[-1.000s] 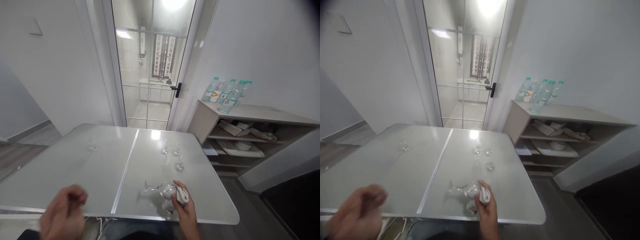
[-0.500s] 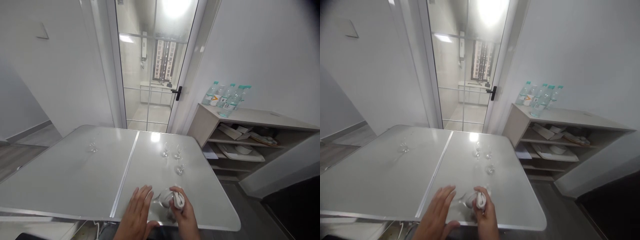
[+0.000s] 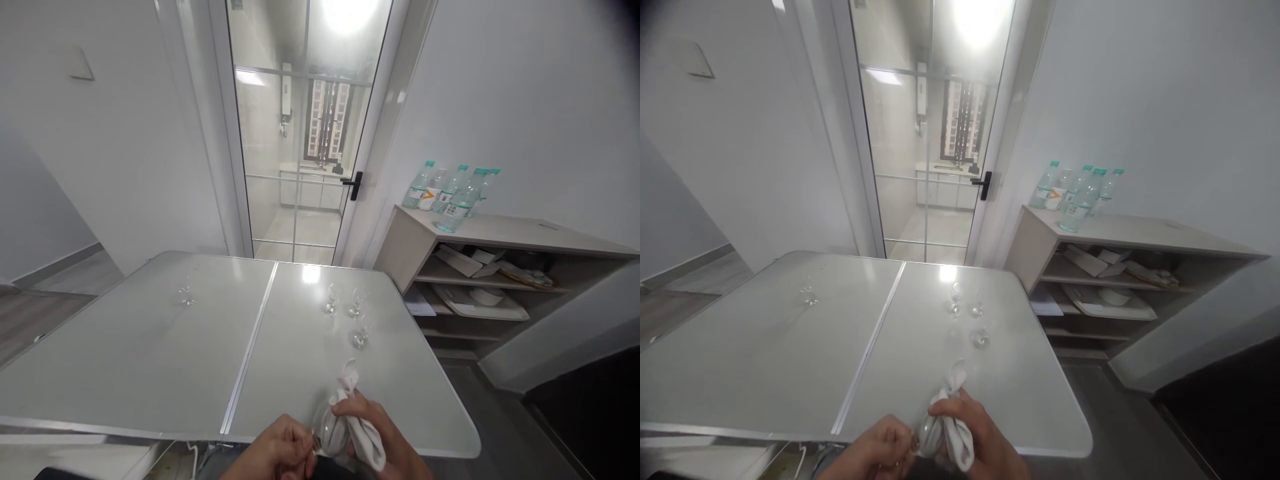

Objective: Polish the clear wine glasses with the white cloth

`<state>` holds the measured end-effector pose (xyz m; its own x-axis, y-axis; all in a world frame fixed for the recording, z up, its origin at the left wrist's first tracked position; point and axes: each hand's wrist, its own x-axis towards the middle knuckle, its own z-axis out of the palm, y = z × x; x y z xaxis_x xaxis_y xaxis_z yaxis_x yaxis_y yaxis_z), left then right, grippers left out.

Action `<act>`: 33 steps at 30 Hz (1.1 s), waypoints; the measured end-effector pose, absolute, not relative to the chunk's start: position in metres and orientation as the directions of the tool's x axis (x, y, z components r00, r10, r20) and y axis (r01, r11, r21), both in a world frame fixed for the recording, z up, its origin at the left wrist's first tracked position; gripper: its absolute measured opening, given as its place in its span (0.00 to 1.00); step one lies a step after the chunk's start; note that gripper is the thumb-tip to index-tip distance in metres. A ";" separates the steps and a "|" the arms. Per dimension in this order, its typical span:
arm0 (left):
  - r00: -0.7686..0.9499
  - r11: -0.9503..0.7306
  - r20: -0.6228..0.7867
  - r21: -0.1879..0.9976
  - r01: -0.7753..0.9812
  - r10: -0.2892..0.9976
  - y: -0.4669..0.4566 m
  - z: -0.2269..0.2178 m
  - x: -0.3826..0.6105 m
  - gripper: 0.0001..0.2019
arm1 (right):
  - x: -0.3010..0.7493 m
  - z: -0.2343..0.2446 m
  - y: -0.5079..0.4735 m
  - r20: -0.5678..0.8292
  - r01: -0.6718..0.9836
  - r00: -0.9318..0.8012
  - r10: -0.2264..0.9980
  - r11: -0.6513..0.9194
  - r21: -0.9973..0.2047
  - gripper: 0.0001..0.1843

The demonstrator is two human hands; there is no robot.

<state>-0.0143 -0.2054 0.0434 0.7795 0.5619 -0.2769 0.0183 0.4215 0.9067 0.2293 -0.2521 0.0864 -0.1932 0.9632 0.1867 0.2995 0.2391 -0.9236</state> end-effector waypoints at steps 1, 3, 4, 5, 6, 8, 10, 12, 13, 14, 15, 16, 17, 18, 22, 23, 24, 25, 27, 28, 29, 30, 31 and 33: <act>0.722 0.367 -0.273 0.930 0.028 0.636 -0.205 0.044 -0.014 0.34 | 0.227 0.083 -0.249 0.194 0.291 -0.180 0.964 0.241 -0.926 0.22; 0.516 0.165 -0.181 0.983 0.077 0.837 -0.208 0.045 -0.013 0.32 | 0.217 0.076 -0.242 0.214 0.237 -0.041 0.976 0.217 -0.947 0.23; 0.398 0.060 -0.103 0.991 0.120 0.912 -0.210 0.046 -0.012 0.30 | 0.211 0.073 -0.239 0.201 0.194 0.067 0.977 0.185 -0.963 0.24; 0.300 -0.013 -0.036 0.987 0.160 0.953 -0.212 0.047 -0.011 0.29 | 0.204 0.071 -0.237 0.190 0.152 0.225 0.956 0.158 -0.976 0.25; 0.235 -0.044 0.000 0.982 0.181 0.972 -0.215 0.048 -0.010 0.27 | 0.199 0.070 -0.236 0.169 0.101 0.351 0.921 0.142 -0.985 0.27; 0.169 -0.012 -0.017 0.986 0.168 0.985 -0.220 0.051 -0.008 0.27 | 0.191 0.071 -0.236 0.119 -0.013 0.509 0.853 0.146 -0.989 0.31; 0.142 0.019 -0.037 0.992 0.124 0.989 -0.224 0.053 -0.008 0.28 | 0.187 0.073 -0.239 0.061 -0.138 0.523 0.850 0.155 -0.978 0.32; 0.141 -0.005 -0.008 0.996 0.089 0.990 -0.226 0.053 -0.008 0.28 | 0.183 0.075 -0.243 -0.001 -0.271 0.436 0.900 0.131 -0.954 0.31; 0.157 -0.008 -0.003 0.998 0.066 0.988 -0.226 0.053 -0.007 0.27 | 0.180 0.075 -0.244 -0.025 -0.338 0.362 0.932 0.106 -0.935 0.32; 0.179 0.011 -0.016 1.000 0.029 0.984 -0.226 0.052 -0.005 0.28 | 0.177 0.074 -0.245 -0.042 -0.405 0.273 0.961 0.075 -0.911 0.33; 0.205 0.047 -0.042 0.999 -0.023 0.978 -0.225 0.050 -0.003 0.28 | 0.173 0.074 -0.245 -0.053 -0.468 0.184 0.981 0.041 -0.883 0.35; 0.234 0.094 -0.072 0.992 -0.085 0.970 -0.224 0.048 0.000 0.29 | 0.169 0.074 -0.245 -0.058 -0.529 0.108 0.992 0.008 -0.849 0.38; 0.265 0.142 -0.098 0.978 -0.153 0.959 -0.223 0.047 0.003 0.30 | 0.166 0.074 -0.245 -0.062 -0.583 0.051 0.997 -0.021 -0.812 0.41; 0.296 0.184 -0.114 0.958 -0.222 0.948 -0.222 0.045 0.005 0.30 | 0.163 0.075 -0.244 -0.067 -0.628 0.017 0.998 -0.042 -0.777 0.42; 0.444 0.340 -0.120 0.823 -0.456 0.888 -0.215 0.043 0.008 0.27 | 0.160 0.082 -0.238 -0.103 -0.698 0.028 0.994 -0.055 -0.714 0.38; 0.493 0.393 -0.121 0.775 -0.496 0.862 -0.213 0.043 0.007 0.26 | 0.161 0.082 -0.237 -0.104 -0.692 0.030 0.994 -0.055 -0.720 0.36; 0.540 0.446 -0.122 0.727 -0.522 0.832 -0.211 0.043 0.006 0.25 | 0.162 0.082 -0.236 -0.100 -0.685 0.027 0.995 -0.054 -0.726 0.35; 0.580 0.490 -0.121 0.686 -0.538 0.806 -0.210 0.042 0.006 0.25 | 0.164 0.080 -0.235 -0.092 -0.680 0.022 0.995 -0.053 -0.731 0.36; 0.628 0.544 -0.123 0.643 -0.539 0.768 -0.208 0.038 0.006 0.24 | 0.166 0.076 -0.233 -0.081 -0.675 0.010 0.997 -0.053 -0.736 0.37; 0.652 0.564 -0.128 0.641 -0.521 0.748 -0.207 0.034 0.006 0.24 | 0.167 0.074 -0.232 -0.083 -0.673 0.004 0.996 -0.059 -0.737 0.39; 0.679 0.580 -0.129 0.647 -0.495 0.723 -0.207 0.030 0.008 0.24 | 0.167 0.072 -0.231 -0.091 -0.671 0.002 0.996 -0.066 -0.739 0.40; 0.708 0.594 -0.127 0.655 -0.467 0.695 -0.208 0.026 0.009 0.25 | 0.167 0.071 -0.231 -0.100 -0.667 -0.002 0.995 -0.076 -0.742 0.41; 0.733 0.606 -0.123 0.662 -0.442 0.669 -0.208 0.023 0.010 0.26 | 0.167 0.071 -0.231 -0.107 -0.661 -0.010 0.994 -0.088 -0.745 0.42; 0.778 0.630 -0.103 0.656 -0.415 0.620 -0.209 0.019 0.010 0.27 | 0.167 0.073 -0.232 -0.114 -0.652 -0.037 0.993 -0.110 -0.750 0.44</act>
<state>0.0096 -0.2088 0.0189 0.7779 0.6199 -0.1028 -0.4151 0.6298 0.6565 0.1669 -0.2323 0.0730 -0.0367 0.9929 -0.1136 -0.6519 -0.1099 -0.7503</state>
